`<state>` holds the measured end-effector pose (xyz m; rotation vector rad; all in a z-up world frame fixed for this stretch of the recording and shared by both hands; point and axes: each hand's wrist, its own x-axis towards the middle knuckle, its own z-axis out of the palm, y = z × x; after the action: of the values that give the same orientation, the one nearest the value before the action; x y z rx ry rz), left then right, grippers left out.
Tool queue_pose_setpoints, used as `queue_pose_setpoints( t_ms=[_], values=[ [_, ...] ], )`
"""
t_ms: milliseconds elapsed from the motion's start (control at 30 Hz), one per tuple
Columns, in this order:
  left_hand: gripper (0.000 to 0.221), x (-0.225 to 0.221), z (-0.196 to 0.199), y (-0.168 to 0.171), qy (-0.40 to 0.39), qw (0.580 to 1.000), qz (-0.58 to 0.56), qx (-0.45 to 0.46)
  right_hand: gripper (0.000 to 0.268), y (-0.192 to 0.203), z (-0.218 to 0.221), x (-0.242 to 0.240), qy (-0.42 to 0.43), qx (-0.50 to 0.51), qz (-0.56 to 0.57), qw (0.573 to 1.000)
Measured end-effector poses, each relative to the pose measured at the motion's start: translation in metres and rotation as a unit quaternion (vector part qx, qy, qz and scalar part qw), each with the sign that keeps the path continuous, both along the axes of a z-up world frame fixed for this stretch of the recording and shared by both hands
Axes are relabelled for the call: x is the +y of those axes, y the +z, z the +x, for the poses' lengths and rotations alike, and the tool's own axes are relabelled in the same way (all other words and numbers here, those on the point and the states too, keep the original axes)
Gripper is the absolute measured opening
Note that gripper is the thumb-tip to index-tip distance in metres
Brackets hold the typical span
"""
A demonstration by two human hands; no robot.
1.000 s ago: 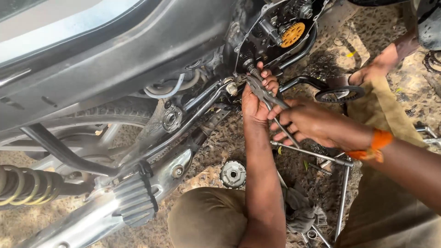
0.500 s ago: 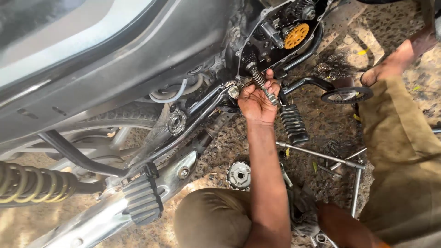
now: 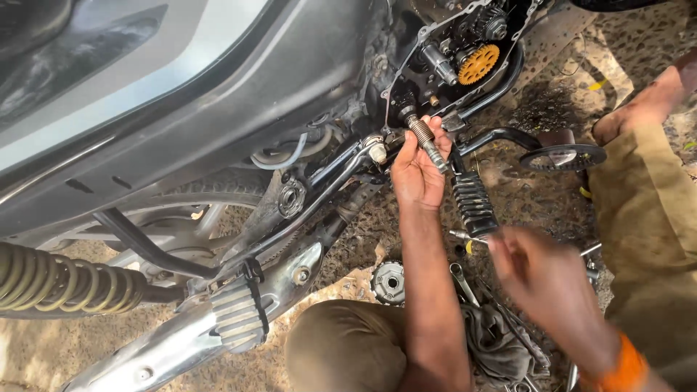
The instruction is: Inspecting and assembling a motorcycle kickstarter shaft and internal engine components.
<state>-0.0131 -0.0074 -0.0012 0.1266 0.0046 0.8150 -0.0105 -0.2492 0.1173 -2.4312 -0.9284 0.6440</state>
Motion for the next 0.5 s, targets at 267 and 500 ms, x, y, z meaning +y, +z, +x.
queue_pose_setpoints(
  t_ms=[267,500],
  values=[
    [0.041,0.006,0.010,-0.012,-0.010,0.998,-0.042,0.041,0.037,0.007,0.000,0.111,0.048,-0.155,0.193,0.968],
    [0.036,0.016,0.029,-0.037,0.027,0.997,0.019,0.067,0.030,-0.013,-0.011,0.116,0.005,-0.268,0.183,0.946]
  ],
)
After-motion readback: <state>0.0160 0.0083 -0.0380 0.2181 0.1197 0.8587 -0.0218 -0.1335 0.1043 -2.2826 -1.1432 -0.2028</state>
